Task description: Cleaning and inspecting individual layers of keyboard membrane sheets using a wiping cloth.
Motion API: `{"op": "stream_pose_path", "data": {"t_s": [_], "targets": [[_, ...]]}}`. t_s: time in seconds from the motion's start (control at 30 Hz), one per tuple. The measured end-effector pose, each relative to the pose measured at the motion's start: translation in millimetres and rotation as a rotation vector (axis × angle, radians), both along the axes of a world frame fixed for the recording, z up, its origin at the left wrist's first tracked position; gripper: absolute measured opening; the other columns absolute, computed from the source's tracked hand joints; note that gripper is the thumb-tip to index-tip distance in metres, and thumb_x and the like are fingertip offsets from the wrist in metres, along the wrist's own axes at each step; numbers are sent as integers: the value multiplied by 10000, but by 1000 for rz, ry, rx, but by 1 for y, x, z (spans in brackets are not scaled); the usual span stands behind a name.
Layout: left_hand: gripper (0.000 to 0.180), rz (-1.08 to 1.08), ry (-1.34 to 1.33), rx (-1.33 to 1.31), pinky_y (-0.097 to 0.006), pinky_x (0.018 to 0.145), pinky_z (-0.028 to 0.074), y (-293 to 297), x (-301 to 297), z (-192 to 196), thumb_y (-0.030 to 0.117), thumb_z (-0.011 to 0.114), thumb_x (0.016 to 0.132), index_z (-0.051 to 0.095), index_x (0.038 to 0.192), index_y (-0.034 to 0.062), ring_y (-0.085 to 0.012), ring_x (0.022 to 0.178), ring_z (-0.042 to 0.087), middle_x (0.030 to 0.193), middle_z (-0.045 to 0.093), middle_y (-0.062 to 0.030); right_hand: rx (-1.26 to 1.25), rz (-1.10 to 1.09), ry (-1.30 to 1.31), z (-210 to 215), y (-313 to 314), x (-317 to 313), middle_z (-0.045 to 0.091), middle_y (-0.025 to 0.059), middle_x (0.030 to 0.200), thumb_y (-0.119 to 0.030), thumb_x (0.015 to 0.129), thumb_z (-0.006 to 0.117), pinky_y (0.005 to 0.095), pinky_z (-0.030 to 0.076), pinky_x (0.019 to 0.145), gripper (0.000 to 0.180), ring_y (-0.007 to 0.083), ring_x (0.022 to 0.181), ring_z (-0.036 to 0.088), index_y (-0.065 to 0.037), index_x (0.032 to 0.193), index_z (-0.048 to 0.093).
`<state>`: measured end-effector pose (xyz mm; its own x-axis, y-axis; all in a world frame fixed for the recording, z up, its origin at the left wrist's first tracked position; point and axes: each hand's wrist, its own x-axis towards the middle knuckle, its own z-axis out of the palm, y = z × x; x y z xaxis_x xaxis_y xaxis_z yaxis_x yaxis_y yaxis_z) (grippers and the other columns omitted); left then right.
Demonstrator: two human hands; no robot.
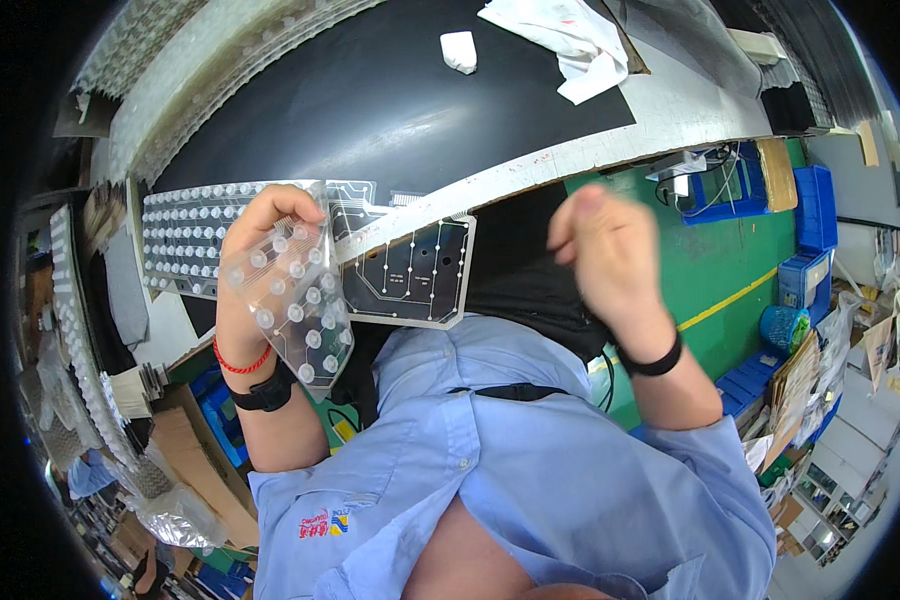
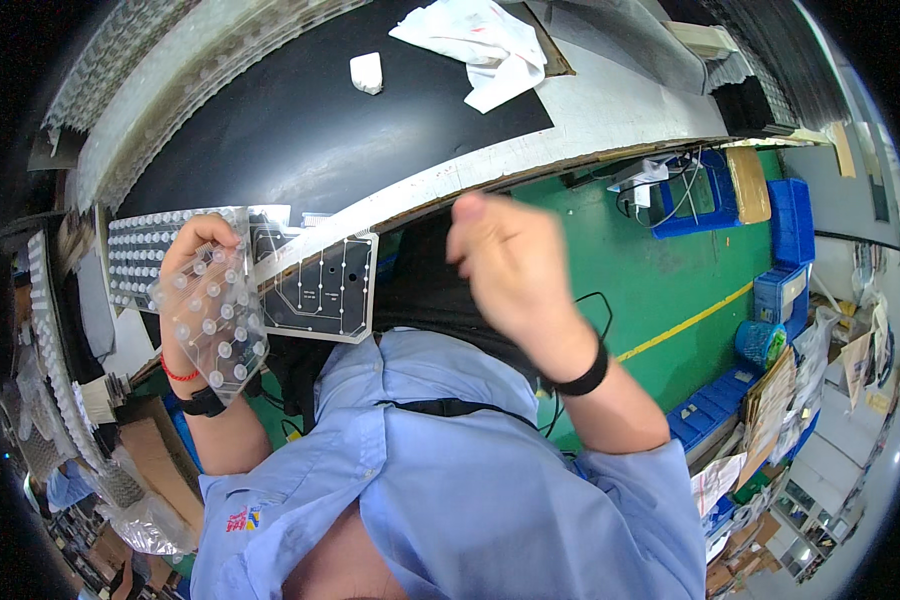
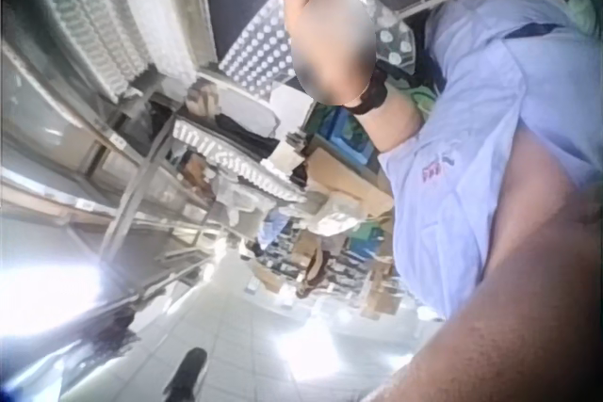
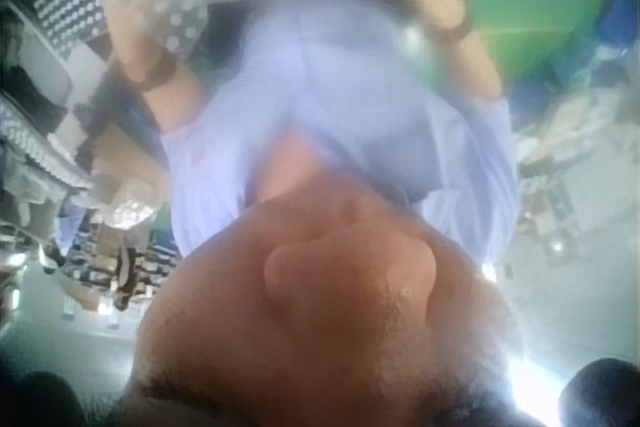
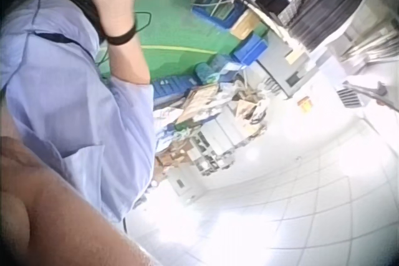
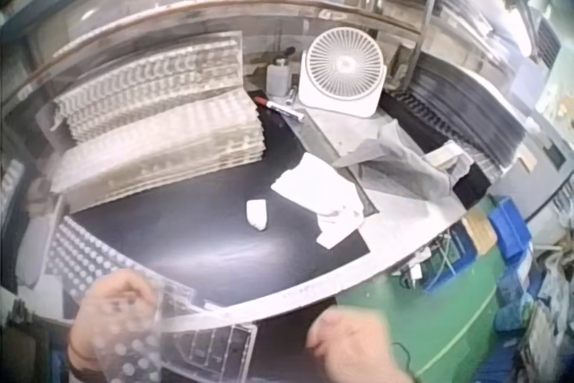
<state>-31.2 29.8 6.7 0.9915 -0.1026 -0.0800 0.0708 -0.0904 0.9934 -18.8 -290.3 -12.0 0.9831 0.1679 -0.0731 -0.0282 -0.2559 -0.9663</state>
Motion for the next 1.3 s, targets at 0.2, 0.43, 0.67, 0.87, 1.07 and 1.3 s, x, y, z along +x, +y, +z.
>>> {"op": "stream_pose_path", "data": {"t_s": [0.2,0.43,0.67,0.87,1.07,1.3], "targets": [[139,-30,10,-107,-202,713,427,9,-1,-8,54,624,887,586,1018,25,-57,820,521,947,562,4,544,224,422,-20,46,-32,657,107,1024,-368,1073,444,291,552,734,439,159,899,653,14,1272,528],[207,15,-73,-126,-216,713,424,6,-2,-9,39,605,900,573,1104,22,-68,806,514,915,557,-5,626,195,535,-7,58,-33,647,167,1138,-262,1062,479,306,564,731,416,193,942,674,8,1376,447],[348,73,-672,-273,-270,633,343,17,1,-18,54,568,926,511,1269,67,-137,701,430,794,499,-42,691,221,539,3,61,-34,602,145,1262,-249,1071,444,321,585,770,443,202,1036,652,4,1433,404],[252,190,-764,-205,-266,595,359,21,-7,-19,82,587,921,504,1159,63,-139,651,447,748,519,-60,600,219,466,11,70,-28,606,134,1263,-33,1026,483,319,567,832,384,192,1027,647,21,1403,431],[209,310,-867,-88,-277,582,340,20,-31,-18,51,572,909,496,1102,77,-146,619,446,728,515,-54,399,240,127,48,57,31,684,119,1130,10,992,505,282,585,721,272,145,963,665,8,1258,560],[238,332,-947,20,-260,537,395,31,-38,-11,-40,526,851,488,1064,58,-139,581,489,709,531,-49,276,372,46,119,68,213,648,74,1109,-54,1004,525,202,587,751,325,104,860,650,31,1317,530]]}}
